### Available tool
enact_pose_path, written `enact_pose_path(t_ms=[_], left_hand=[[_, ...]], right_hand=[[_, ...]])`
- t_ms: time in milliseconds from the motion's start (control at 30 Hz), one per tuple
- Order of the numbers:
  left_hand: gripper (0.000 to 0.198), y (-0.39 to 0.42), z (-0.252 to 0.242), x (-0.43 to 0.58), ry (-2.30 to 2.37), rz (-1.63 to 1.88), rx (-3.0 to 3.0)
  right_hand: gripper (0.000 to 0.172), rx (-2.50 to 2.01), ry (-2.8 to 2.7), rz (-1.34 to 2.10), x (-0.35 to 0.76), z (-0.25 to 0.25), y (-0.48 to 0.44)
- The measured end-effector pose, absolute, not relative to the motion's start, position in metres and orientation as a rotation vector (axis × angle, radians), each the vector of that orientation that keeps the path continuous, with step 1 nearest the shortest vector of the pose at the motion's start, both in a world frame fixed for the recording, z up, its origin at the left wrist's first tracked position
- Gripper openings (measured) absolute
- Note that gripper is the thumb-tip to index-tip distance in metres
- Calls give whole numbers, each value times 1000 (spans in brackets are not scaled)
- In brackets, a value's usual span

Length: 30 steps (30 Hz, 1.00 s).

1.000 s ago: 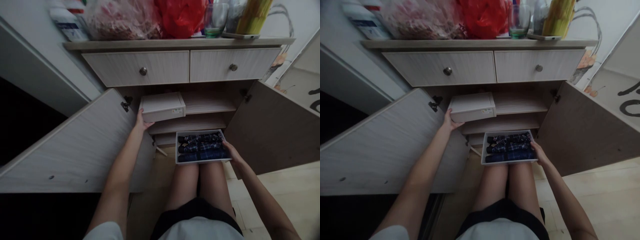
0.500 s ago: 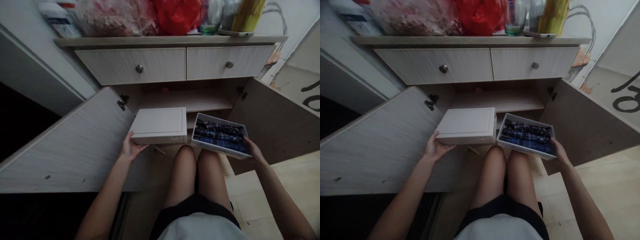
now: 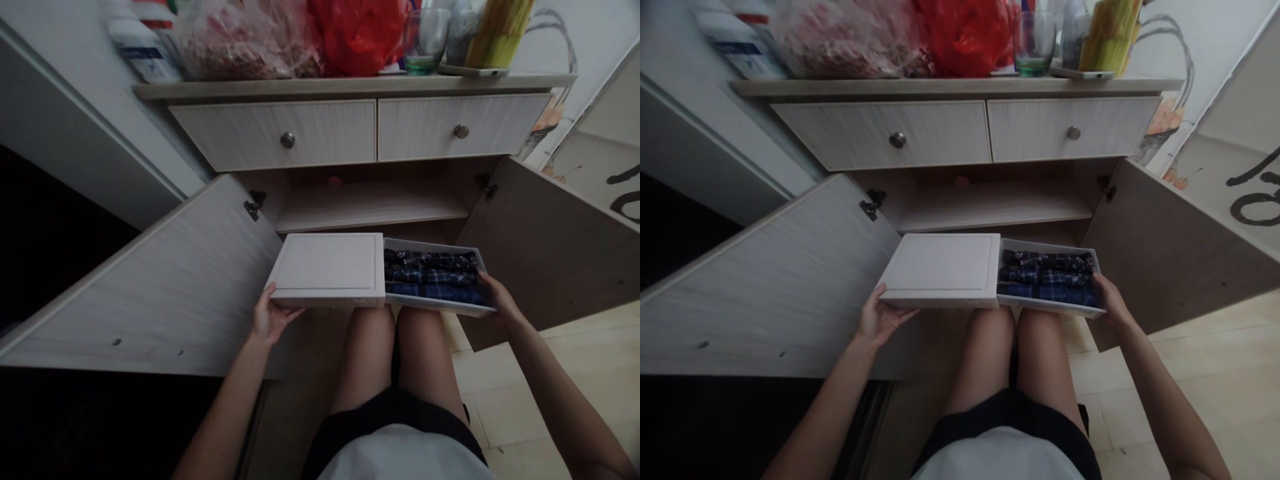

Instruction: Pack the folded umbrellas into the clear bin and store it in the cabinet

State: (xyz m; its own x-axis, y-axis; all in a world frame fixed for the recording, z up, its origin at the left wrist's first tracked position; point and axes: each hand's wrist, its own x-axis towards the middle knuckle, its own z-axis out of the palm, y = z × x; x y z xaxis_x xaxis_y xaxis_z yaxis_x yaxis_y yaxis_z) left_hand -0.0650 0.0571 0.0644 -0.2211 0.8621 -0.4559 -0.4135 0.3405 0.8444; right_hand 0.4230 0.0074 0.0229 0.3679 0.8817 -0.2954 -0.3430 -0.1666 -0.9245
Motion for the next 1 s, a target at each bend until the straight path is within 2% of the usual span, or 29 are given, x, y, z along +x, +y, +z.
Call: enact_pose_path(t_ms=[467, 767, 1000], left_hand=[[51, 35, 49, -12, 1270, 1212, 402], [50, 26, 36, 22, 1261, 1193, 343], [46, 22, 35, 35, 1225, 1202, 335]], right_hand=[[33, -1272, -615, 1308, 390, 12, 37], [40, -1296, -692, 1240, 356, 6, 46], [57, -1332, -847, 1149, 341, 5, 48]])
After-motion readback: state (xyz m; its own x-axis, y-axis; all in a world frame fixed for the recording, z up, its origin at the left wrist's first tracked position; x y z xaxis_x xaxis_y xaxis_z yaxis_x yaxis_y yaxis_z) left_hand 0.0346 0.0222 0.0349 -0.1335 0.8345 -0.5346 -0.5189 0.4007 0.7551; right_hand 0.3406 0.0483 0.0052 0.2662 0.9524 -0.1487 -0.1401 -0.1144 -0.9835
